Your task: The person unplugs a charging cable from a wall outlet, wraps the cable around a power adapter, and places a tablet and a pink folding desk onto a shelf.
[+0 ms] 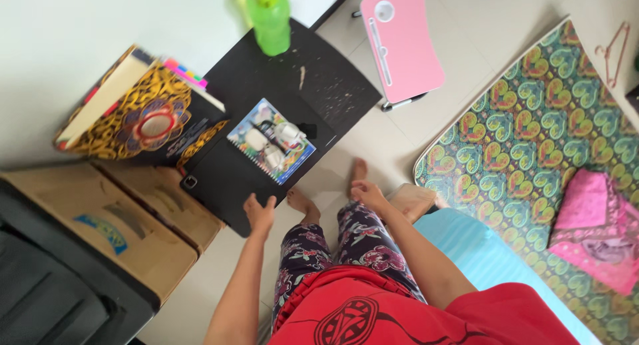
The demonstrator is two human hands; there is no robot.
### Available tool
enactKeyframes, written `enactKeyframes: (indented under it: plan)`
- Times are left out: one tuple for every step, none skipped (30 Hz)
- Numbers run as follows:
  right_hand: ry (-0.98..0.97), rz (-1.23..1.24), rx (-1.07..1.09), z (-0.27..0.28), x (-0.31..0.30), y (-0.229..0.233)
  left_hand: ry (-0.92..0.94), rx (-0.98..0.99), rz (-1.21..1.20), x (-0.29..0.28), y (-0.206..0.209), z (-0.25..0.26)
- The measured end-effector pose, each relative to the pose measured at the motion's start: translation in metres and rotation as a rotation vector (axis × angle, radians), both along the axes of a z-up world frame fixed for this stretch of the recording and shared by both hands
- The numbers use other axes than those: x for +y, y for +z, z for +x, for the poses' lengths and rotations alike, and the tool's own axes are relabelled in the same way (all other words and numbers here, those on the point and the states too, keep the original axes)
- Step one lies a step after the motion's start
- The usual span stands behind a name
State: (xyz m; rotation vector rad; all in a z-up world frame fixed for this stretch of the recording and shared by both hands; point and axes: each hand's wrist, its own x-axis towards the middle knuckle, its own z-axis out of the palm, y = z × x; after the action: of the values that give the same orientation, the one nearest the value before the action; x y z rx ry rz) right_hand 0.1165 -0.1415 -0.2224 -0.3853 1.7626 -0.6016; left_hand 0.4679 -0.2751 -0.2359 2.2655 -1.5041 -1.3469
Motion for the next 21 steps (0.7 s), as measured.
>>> enactKeyframes:
  plan:
    - [-0.023,-0.004,0.013,-0.01,0.004,0.003,-0.047,0.014,-0.03,0.001,0.001,-0.015]
    - [-0.037,-0.011,0.011,-0.02,0.009,0.006,-0.095,0.028,-0.061,0.001,0.001,-0.029]
    - [-0.041,-0.028,0.02,-0.03,0.015,0.009,-0.109,0.027,-0.068,0.001,0.002,-0.043]
    - [-0.044,-0.045,0.029,-0.041,0.021,0.012,-0.134,0.069,-0.049,0.0,0.003,-0.059]
    - [-0.055,-0.054,0.03,-0.053,0.027,0.015,-0.155,0.113,-0.032,-0.002,0.004,-0.075]
    - [-0.103,-0.043,0.024,-0.063,0.036,0.019,-0.166,0.113,-0.04,-0.004,0.005,-0.092]
    - [-0.15,-0.034,0.018,-0.076,0.043,0.023,-0.277,0.103,-0.125,-0.007,0.006,-0.113]
    - [-0.159,-0.045,0.02,-0.089,0.051,0.026,-0.386,0.093,-0.212,-0.01,0.007,-0.132]
    - [-0.214,0.0,-0.014,-0.105,0.063,0.032,-0.392,0.095,-0.218,-0.01,0.009,-0.153]
    - [-0.268,0.044,-0.048,-0.122,0.074,0.036,-0.377,0.097,-0.188,-0.011,0.01,-0.174]
    - [-0.271,0.04,-0.047,-0.139,0.086,0.041,-0.36,0.098,-0.156,-0.009,0.012,-0.195]
    - [-0.312,0.043,-0.055,-0.157,0.097,0.046,-0.363,0.099,-0.16,-0.009,0.013,-0.217]
    - [-0.353,0.046,-0.064,-0.178,0.107,0.05,-0.338,0.094,-0.109,-0.009,0.014,-0.242]
    - [-0.355,0.041,-0.065,-0.202,0.115,0.053,-0.312,0.089,-0.059,-0.007,0.015,-0.264]
    - [-0.388,0.076,-0.063,-0.224,0.127,0.058,-0.317,0.09,-0.058,-0.004,0.016,-0.286]
    - [-0.422,0.11,-0.062,-0.245,0.137,0.062,-0.371,0.112,-0.142,-0.004,0.016,-0.308]
    - [-0.426,0.108,-0.055,-0.267,0.146,0.065,-0.421,0.14,-0.228,-0.002,0.015,-0.333]
    - [-0.428,0.14,-0.038,-0.288,0.154,0.067,-0.424,0.148,-0.23,0.001,0.015,-0.354]
    - [-0.429,0.173,-0.027,-0.307,0.16,0.069,-0.368,0.169,-0.093,0.004,0.015,-0.372]
    - [-0.432,0.173,-0.024,-0.329,0.164,0.068,-0.312,0.191,0.044,0.005,0.014,-0.392]
    - [-0.42,0.175,0.011,-0.348,0.166,0.066,-0.312,0.188,0.047,0.009,0.013,-0.408]
